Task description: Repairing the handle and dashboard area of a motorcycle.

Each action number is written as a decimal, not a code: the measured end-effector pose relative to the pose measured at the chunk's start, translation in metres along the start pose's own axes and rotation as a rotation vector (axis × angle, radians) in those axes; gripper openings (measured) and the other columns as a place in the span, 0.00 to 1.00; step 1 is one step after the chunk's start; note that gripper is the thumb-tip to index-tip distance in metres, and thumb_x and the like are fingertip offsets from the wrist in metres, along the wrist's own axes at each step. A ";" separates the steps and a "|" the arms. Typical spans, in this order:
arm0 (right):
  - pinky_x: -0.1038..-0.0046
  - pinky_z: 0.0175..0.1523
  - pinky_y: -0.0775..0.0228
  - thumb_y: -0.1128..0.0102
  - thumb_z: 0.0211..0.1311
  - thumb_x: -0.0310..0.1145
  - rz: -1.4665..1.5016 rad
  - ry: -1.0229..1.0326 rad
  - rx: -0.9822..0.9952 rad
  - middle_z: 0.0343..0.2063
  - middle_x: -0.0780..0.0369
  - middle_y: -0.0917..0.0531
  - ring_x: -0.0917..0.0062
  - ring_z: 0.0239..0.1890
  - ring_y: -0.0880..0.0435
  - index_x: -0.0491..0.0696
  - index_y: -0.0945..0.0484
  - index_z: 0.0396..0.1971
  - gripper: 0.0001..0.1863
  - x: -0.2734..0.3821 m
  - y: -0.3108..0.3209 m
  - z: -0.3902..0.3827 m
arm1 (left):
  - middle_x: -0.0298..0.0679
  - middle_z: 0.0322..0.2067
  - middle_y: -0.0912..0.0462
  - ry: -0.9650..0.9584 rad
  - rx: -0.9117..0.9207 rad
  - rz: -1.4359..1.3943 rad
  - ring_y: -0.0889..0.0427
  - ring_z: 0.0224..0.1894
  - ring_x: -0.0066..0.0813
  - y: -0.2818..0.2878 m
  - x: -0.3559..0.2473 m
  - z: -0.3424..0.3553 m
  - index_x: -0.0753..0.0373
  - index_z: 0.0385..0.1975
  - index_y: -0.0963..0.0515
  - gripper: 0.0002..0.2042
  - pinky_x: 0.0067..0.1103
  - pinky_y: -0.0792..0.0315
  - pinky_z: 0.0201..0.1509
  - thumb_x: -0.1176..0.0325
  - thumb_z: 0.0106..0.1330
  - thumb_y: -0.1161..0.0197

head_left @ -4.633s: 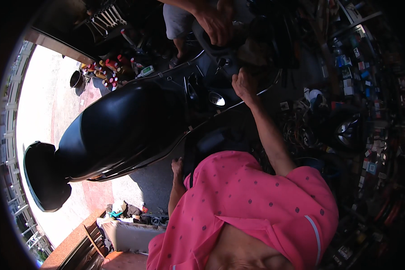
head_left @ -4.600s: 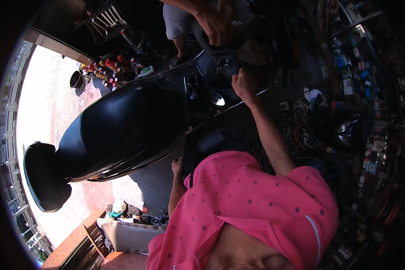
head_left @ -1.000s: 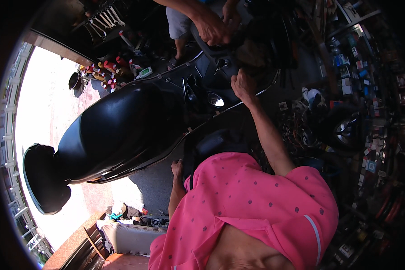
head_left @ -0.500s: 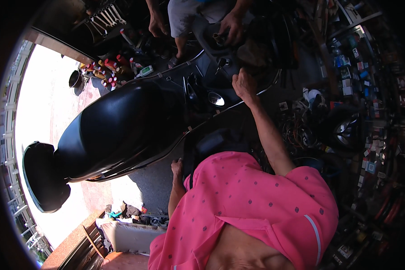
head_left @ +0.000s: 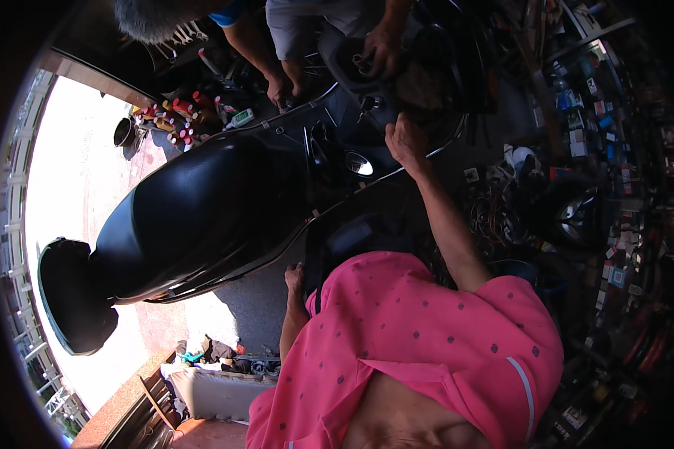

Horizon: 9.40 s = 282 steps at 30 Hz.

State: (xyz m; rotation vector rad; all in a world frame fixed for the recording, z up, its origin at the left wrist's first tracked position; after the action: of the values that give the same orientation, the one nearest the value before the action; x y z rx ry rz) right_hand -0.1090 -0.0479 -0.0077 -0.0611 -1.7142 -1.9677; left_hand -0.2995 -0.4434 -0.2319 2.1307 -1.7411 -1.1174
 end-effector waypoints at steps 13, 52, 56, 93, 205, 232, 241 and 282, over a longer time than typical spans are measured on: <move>0.66 0.26 0.32 0.56 0.52 0.33 0.006 0.045 -0.065 0.16 0.51 0.26 0.59 0.21 0.24 0.42 0.33 0.21 0.09 -0.001 -0.001 -0.001 | 0.52 0.34 0.23 -0.048 0.020 0.033 0.25 0.39 0.43 0.000 -0.003 -0.002 0.67 0.36 0.26 0.18 0.29 0.33 0.42 0.58 0.52 0.45; 0.69 0.25 0.33 0.54 0.51 0.32 0.065 0.162 -0.149 0.17 0.52 0.28 0.61 0.21 0.25 0.42 0.33 0.22 0.08 -0.006 0.000 -0.008 | 0.57 0.34 0.25 -0.216 -0.003 0.059 0.28 0.41 0.52 -0.034 0.033 0.011 0.70 0.34 0.26 0.19 0.32 0.35 0.43 0.56 0.54 0.48; 0.64 0.29 0.33 0.55 0.52 0.34 0.094 0.107 -0.156 0.21 0.50 0.26 0.58 0.25 0.25 0.42 0.33 0.23 0.10 -0.007 0.002 -0.010 | 0.50 0.33 0.24 -0.559 0.091 0.687 0.26 0.37 0.48 -0.035 0.046 0.022 0.60 0.32 0.25 0.18 0.34 0.32 0.40 0.57 0.62 0.61; 0.74 0.20 0.29 0.63 0.55 0.36 0.114 -0.554 0.187 0.15 0.55 0.23 0.72 0.12 0.24 0.42 0.33 0.31 0.13 0.022 0.001 -0.009 | 0.50 0.30 0.22 -0.194 0.171 0.156 0.22 0.35 0.40 0.070 0.131 -0.004 0.66 0.36 0.25 0.19 0.28 0.31 0.38 0.57 0.51 0.45; 0.63 0.35 0.31 0.55 0.56 0.38 0.066 -0.085 -0.053 0.28 0.50 0.23 0.57 0.32 0.24 0.43 0.34 0.30 0.12 -0.008 -0.004 -0.023 | 0.55 0.34 0.24 -0.060 0.009 0.102 0.25 0.42 0.44 -0.019 0.111 -0.063 0.69 0.35 0.25 0.24 0.27 0.33 0.44 0.51 0.50 0.45; 0.59 0.36 0.33 0.58 0.58 0.41 0.101 -0.128 0.003 0.31 0.49 0.25 0.55 0.36 0.26 0.44 0.34 0.32 0.14 -0.008 -0.006 -0.022 | 0.51 0.34 0.23 -0.059 0.022 0.137 0.25 0.41 0.44 -0.009 0.112 -0.062 0.65 0.36 0.25 0.21 0.29 0.33 0.44 0.54 0.49 0.43; 0.62 0.33 0.32 0.55 0.56 0.39 0.030 -0.126 -0.060 0.27 0.52 0.23 0.58 0.31 0.24 0.45 0.33 0.28 0.12 -0.006 -0.006 -0.023 | 0.54 0.36 0.24 -0.030 0.043 0.101 0.26 0.44 0.45 -0.008 0.110 -0.062 0.66 0.36 0.25 0.24 0.28 0.33 0.46 0.50 0.49 0.46; 0.60 0.34 0.32 0.55 0.56 0.39 0.074 -0.083 -0.124 0.28 0.51 0.23 0.56 0.32 0.24 0.45 0.33 0.29 0.12 -0.009 -0.011 -0.021 | 0.50 0.36 0.23 -0.001 0.055 0.094 0.25 0.42 0.41 -0.012 0.116 -0.055 0.65 0.36 0.25 0.22 0.26 0.34 0.45 0.53 0.49 0.44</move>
State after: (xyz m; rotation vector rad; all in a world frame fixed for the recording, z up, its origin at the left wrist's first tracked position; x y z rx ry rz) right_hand -0.0990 -0.0637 -0.0251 -0.2504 -1.6153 -2.0398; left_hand -0.2507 -0.5613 -0.2507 2.0547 -1.8725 -1.0581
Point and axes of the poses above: each hand's wrist, its own z-axis towards the middle knuckle, its own y-axis out of the back of the hand, x = y × z, the point moved 3 cm from there along z, towards the middle knuckle
